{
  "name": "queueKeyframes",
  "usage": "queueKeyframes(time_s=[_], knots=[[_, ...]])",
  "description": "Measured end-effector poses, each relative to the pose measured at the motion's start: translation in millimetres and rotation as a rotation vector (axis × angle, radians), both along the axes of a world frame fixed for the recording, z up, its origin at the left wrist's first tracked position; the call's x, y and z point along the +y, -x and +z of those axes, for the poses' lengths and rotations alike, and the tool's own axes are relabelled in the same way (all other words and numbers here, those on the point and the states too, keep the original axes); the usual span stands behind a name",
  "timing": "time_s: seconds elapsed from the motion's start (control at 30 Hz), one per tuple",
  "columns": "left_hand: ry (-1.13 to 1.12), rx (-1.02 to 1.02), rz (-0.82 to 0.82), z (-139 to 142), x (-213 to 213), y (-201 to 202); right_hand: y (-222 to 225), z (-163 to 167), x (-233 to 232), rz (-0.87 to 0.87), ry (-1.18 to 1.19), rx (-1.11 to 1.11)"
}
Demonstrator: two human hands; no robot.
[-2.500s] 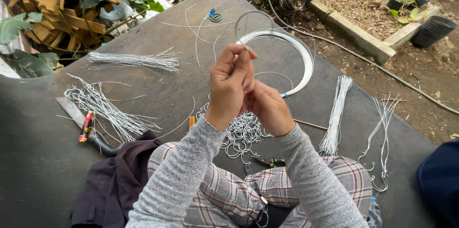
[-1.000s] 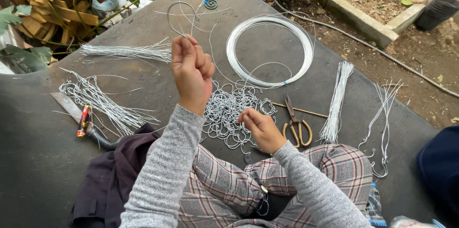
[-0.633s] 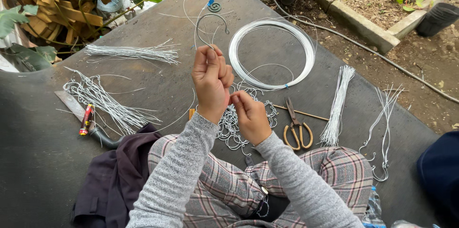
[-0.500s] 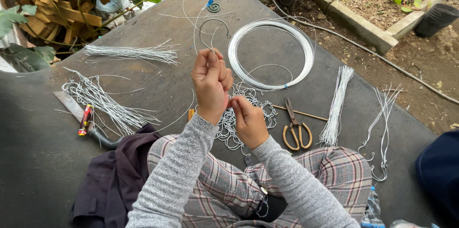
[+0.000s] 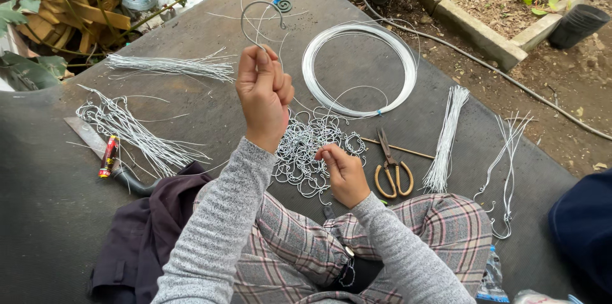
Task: The person sits on the ground and cuts lengths of wire from a coil, then bends and twists the cut pieces into small hooked shapes by hand and with pliers, adding finished pieces to a growing pile on the mat.
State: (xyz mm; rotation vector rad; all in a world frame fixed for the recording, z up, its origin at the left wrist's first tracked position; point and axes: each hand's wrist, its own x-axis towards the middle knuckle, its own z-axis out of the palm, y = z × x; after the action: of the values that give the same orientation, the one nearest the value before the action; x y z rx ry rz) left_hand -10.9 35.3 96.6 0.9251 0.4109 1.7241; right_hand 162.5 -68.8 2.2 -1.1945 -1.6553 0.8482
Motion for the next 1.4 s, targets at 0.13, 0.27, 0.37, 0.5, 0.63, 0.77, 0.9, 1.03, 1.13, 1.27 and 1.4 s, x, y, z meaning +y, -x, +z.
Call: queueKeyframes(time_s=[0.13,0.27,0.37,0.5,0.63,0.77,0.9,1.03,1.13,1.27,1.4], knots=[[0.023,-0.007,0.002,-1,3,5,-6,-13,-5,-0.024,0.075,-0.042],[0.048,0.008,0.005,-5,5,8,-13,-22,-7,-0.021,0.034,-0.025],[0.053,0.033,0.024,-8,8,10,-17,-27,-10,-0.037,0.042,-0.038],[0.063,0.027,-0.005,-11,13,12,-18,-34,-12,-0.07,0.056,-0.07],[0.097,0.002,-0.083,-15,15,12,-14,-41,-12,-0.095,0.027,-0.089],[0.118,-0.03,-0.138,-16,13,11,-10,-47,-13,-0.09,0.024,-0.076],[0.111,0.016,-0.116,-13,7,9,-14,-39,-9,0.006,0.138,-0.121],[0.092,0.04,-0.194,-10,-13,-8,-36,-2,29,0.119,-0.01,0.165],[0.093,0.09,-0.267,-10,-37,-31,-47,38,64,0.044,0.044,0.472],[0.088,0.094,-0.417,-7,-55,-51,-50,85,84,0.249,0.148,0.877],[0.071,0.094,-0.471,-7,-60,-60,-47,109,78,0.376,0.123,0.894]])
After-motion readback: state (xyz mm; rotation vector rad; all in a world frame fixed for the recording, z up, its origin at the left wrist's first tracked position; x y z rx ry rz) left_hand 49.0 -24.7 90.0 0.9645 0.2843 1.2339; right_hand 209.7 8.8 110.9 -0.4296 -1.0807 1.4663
